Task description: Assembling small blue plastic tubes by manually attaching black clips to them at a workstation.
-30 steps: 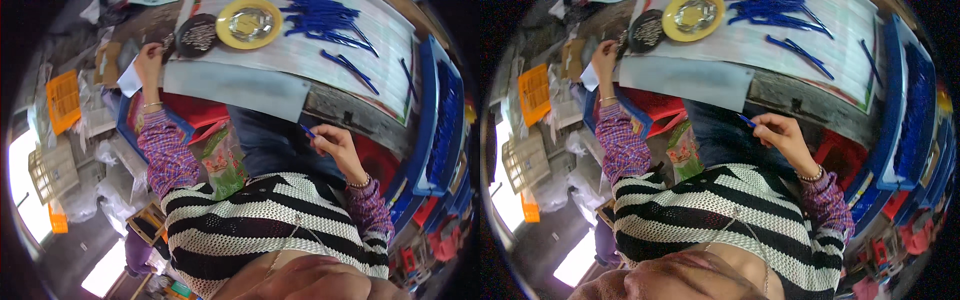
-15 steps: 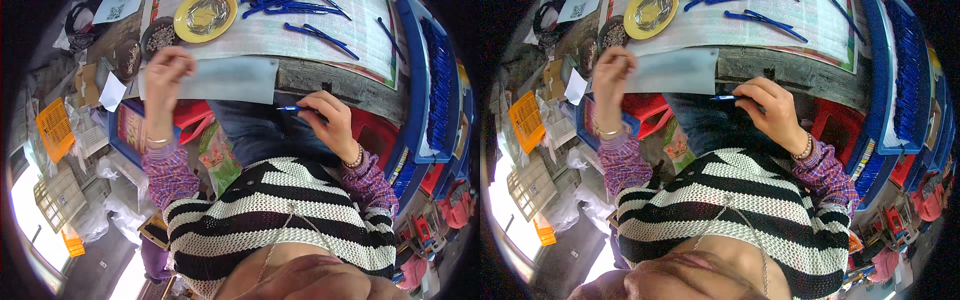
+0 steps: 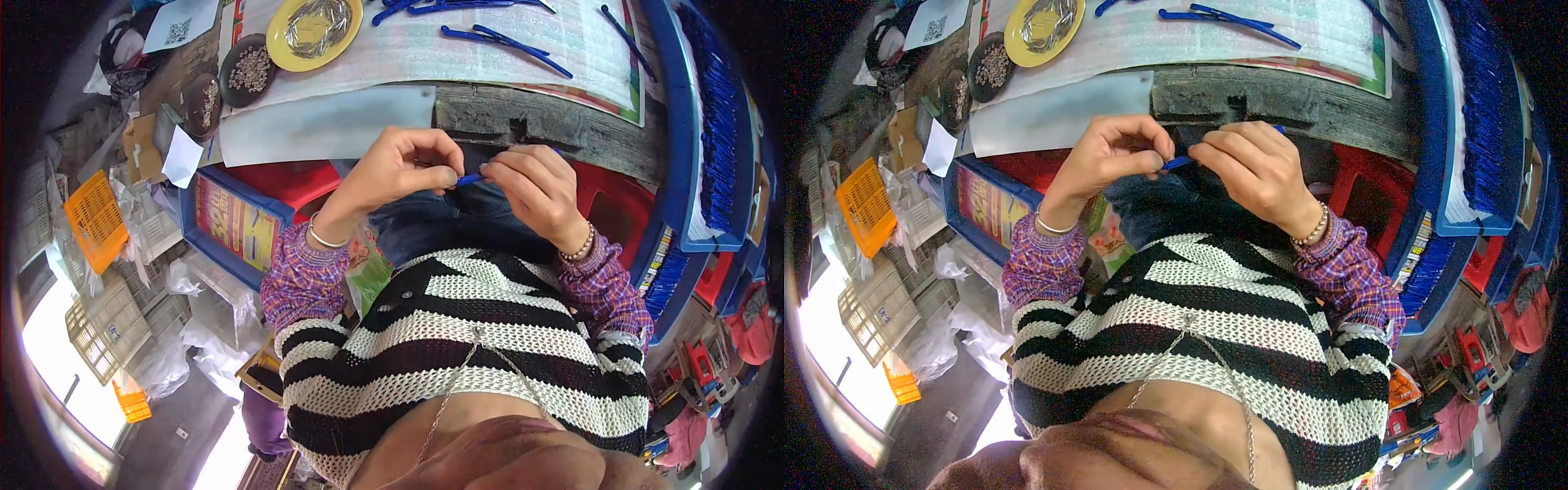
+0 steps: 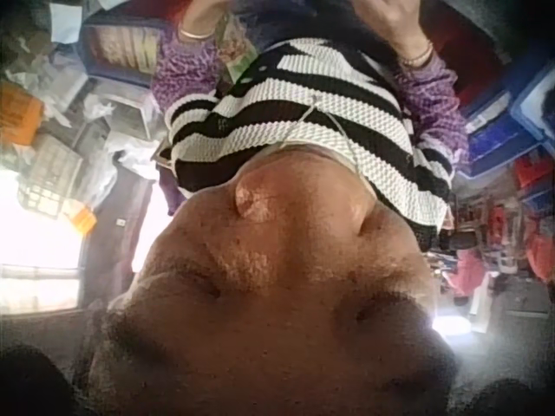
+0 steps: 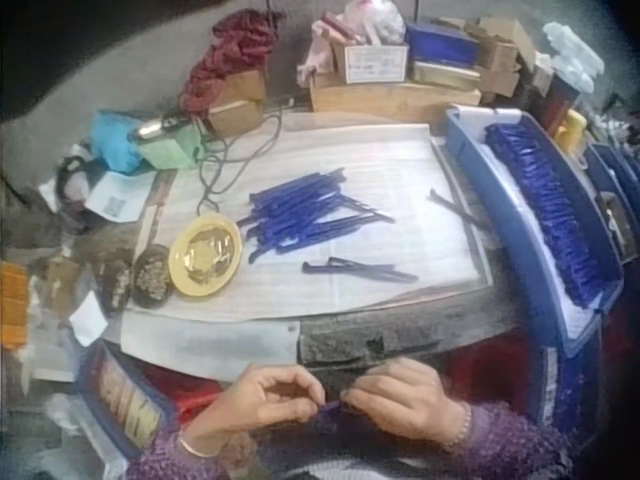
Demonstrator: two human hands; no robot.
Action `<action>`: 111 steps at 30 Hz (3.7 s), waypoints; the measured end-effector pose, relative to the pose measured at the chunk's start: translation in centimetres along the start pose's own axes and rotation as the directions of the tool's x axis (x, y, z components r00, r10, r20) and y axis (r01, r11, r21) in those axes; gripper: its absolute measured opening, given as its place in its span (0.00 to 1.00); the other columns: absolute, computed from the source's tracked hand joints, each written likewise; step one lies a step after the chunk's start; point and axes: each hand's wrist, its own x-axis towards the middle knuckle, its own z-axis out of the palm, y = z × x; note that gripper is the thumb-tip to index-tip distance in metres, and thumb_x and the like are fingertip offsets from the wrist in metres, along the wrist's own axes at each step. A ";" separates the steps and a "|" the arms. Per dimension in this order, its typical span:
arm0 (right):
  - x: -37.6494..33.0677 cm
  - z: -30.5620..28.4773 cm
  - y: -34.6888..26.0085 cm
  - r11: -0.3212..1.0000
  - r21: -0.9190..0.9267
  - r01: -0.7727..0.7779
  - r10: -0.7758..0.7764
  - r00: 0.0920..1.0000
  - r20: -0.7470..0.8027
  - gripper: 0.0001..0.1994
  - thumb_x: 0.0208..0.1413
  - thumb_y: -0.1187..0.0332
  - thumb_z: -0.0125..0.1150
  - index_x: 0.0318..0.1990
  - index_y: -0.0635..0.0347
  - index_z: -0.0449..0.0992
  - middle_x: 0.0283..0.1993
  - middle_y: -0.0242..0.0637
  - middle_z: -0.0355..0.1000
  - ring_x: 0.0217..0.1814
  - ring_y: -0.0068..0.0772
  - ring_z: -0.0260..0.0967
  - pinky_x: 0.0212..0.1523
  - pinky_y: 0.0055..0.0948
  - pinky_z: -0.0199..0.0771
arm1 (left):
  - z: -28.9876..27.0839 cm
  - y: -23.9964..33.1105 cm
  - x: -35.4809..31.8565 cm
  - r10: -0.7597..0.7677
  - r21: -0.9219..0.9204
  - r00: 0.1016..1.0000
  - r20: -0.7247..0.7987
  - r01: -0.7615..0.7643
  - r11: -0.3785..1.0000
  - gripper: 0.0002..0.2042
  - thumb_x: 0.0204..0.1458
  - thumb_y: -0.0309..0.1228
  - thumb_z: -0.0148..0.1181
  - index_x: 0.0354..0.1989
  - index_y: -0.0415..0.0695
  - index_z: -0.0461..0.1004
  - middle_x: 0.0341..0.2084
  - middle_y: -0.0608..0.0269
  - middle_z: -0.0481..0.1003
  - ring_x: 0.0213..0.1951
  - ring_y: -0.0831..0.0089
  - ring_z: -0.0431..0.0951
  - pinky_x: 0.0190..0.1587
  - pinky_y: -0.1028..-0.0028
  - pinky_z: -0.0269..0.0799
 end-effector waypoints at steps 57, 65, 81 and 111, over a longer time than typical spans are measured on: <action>-0.4 0.3 0.9 0.999 -0.004 -0.036 0.036 0.999 0.001 0.11 0.32 0.78 0.62 0.30 0.59 0.77 0.28 0.33 0.71 0.29 0.33 0.70 0.27 0.28 0.68 | 0.9 -1.7 -0.1 0.074 0.262 0.993 -0.089 -0.048 0.964 0.04 0.50 0.24 0.56 0.32 0.37 0.72 0.25 0.67 0.73 0.28 0.83 0.72 0.31 0.84 0.67; 0.3 -0.3 1.5 0.991 0.014 -0.137 0.137 0.991 -0.015 0.12 0.32 0.81 0.64 0.29 0.60 0.76 0.27 0.35 0.72 0.25 0.34 0.68 0.24 0.28 0.66 | 0.4 -1.0 0.3 0.136 0.176 0.990 -0.045 -0.126 0.976 0.09 0.52 0.20 0.50 0.40 0.35 0.73 0.31 0.59 0.75 0.32 0.77 0.75 0.34 0.80 0.69; 1.0 -0.8 -1.6 0.825 0.442 -0.353 0.308 0.936 0.172 0.10 0.34 0.80 0.65 0.29 0.65 0.75 0.28 0.37 0.72 0.29 0.30 0.69 0.29 0.24 0.68 | 2.3 -2.8 -1.4 0.317 -0.222 0.946 -0.071 -0.325 0.919 0.09 0.39 0.13 0.61 0.29 0.37 0.73 0.34 0.57 0.72 0.38 0.72 0.72 0.40 0.77 0.68; 7.7 1.4 -5.7 0.968 0.228 -0.101 0.013 0.933 0.360 0.12 0.41 0.80 0.61 0.38 0.62 0.76 0.35 0.40 0.72 0.30 0.38 0.71 0.30 0.28 0.71 | 1.4 -5.5 -8.4 0.478 -0.146 0.698 -0.533 -0.632 0.761 0.06 0.50 0.26 0.59 0.35 0.39 0.71 0.24 0.61 0.75 0.22 0.81 0.69 0.27 0.84 0.65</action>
